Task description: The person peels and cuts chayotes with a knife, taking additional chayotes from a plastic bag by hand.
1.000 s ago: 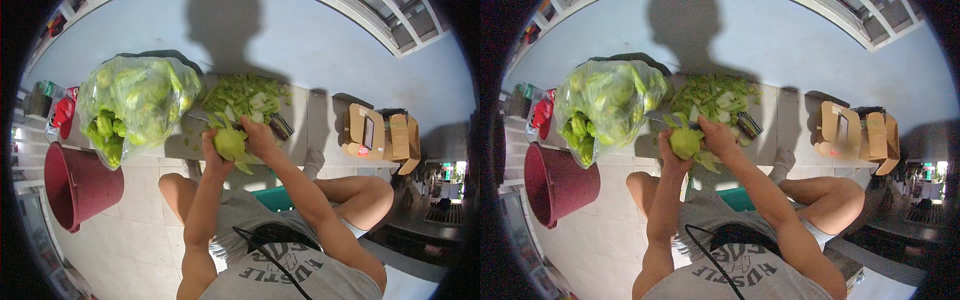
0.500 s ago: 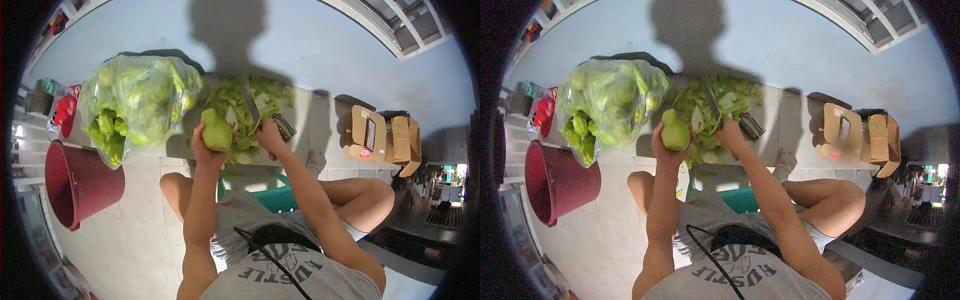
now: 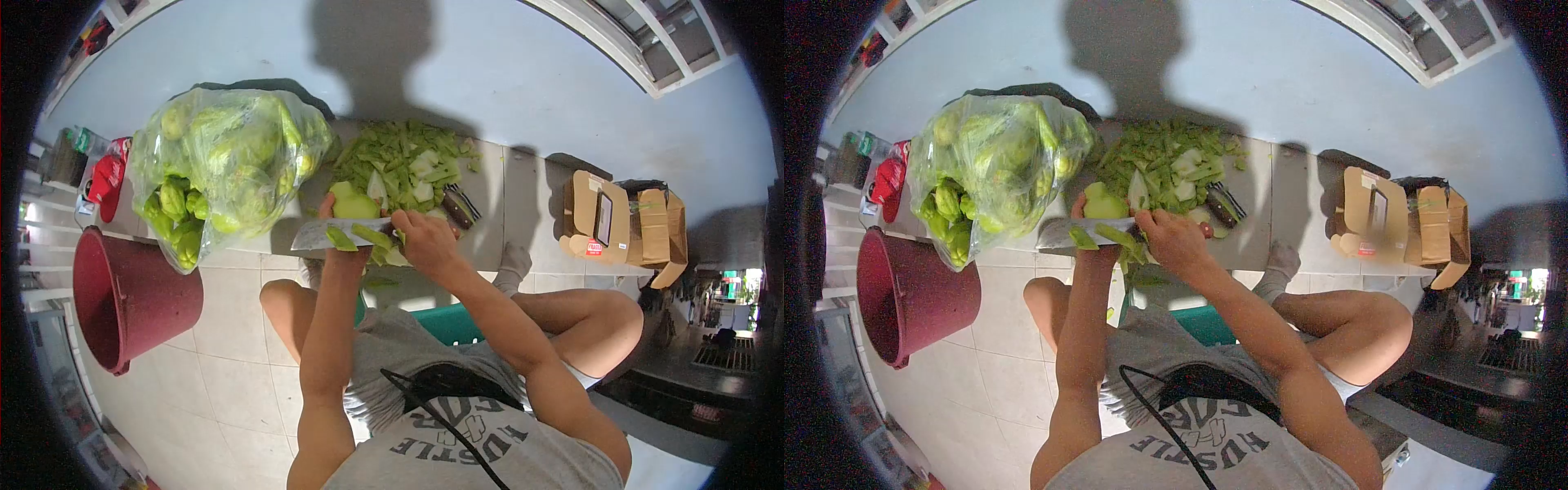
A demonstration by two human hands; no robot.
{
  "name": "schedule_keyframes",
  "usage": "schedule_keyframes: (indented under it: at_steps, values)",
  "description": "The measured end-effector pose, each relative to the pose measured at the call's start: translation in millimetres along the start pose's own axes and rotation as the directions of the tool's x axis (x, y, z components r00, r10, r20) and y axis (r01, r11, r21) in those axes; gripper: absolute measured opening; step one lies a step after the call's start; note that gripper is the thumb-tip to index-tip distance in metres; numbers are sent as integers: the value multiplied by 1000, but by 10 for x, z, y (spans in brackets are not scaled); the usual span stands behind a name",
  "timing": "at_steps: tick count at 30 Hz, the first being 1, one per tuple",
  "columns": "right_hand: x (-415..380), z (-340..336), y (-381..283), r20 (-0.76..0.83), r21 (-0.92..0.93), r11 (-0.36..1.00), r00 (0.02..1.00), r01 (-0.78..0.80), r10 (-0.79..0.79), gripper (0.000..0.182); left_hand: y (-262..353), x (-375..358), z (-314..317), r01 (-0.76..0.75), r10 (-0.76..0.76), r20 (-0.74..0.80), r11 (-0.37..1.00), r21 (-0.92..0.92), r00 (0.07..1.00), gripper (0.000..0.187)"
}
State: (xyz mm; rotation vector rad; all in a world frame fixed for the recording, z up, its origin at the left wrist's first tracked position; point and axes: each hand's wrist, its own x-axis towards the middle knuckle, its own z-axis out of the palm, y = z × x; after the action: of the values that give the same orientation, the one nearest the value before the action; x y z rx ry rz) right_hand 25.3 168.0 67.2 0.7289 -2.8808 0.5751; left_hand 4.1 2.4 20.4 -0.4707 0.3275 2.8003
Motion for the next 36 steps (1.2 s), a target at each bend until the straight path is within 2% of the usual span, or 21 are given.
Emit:
schedule_keyframes:
  at_steps: [3, 4, 7, 9, 12, 17, 22, 24, 26, 27, 29, 33, 35, 36]
  values:
    - [-17, 63, 68, -10, -16, 1000, 1000, -22, 22, 36, 8, 13, 6, -88, 85, -65, 995, -38, 994, 46]
    - [-32, 56, 89, -1, -19, 997, 997, -74, 74, 36, 31, -5, 40, -89, 86, -65, 995, -38, 994, 46]
    - [-51, 21, 160, 41, -4, 992, 991, -129, 129, 38, 108, -61, 137, -120, 123, -122, 992, 34, 985, 46]
    - [-65, 23, 164, 74, 20, 989, 987, -144, 142, 39, 138, -121, 187, -61, 65, -99, 997, 43, 993, 48]
    - [-33, 1, 179, 44, 4, 995, 994, -100, 100, 39, 150, -134, 278, -97, 106, -140, 993, 73, 984, 47]
    - [-14, 72, 278, 47, 21, 999, 999, -26, 25, 40, 173, -174, 272, -79, 92, -94, 988, 133, 991, 46]
    - [23, 128, 290, 103, 61, 994, 992, -86, 79, 34, 191, -177, 188, -19, 19, 1, 988, 155, 1000, 46]
    - [68, 223, 361, 101, 77, 993, 992, -85, 77, 34, 104, -211, 214, -36, 44, -83, 995, 98, 996, 46]
    - [120, 311, 412, 163, -41, 986, 973, -161, 166, 34, 32, -226, 248, 9, 0, -94, 995, 100, 996, 46]
    - [141, 340, 452, 162, -40, 986, 973, -163, 167, 34, 14, -231, 263, 54, -43, -107, 993, 102, 993, 47]
    - [175, 367, 511, 18, -1, 984, 984, -176, 176, 37, 5, -246, 268, 90, -79, -85, 985, 144, 993, 46]
    - [229, 383, 591, 69, -4, 976, 974, -218, 218, 41, 3, -237, 245, 115, -110, -38, 980, 161, 993, 46]
    - [258, 419, 651, -38, 84, 960, 962, -267, 271, 39, 9, -228, 248, 110, -106, -35, 986, 129, 994, 48]
    - [260, 418, 686, -40, 84, 961, 963, -262, 266, 39, 37, -196, 256, 95, -93, -27, 991, 98, 995, 49]
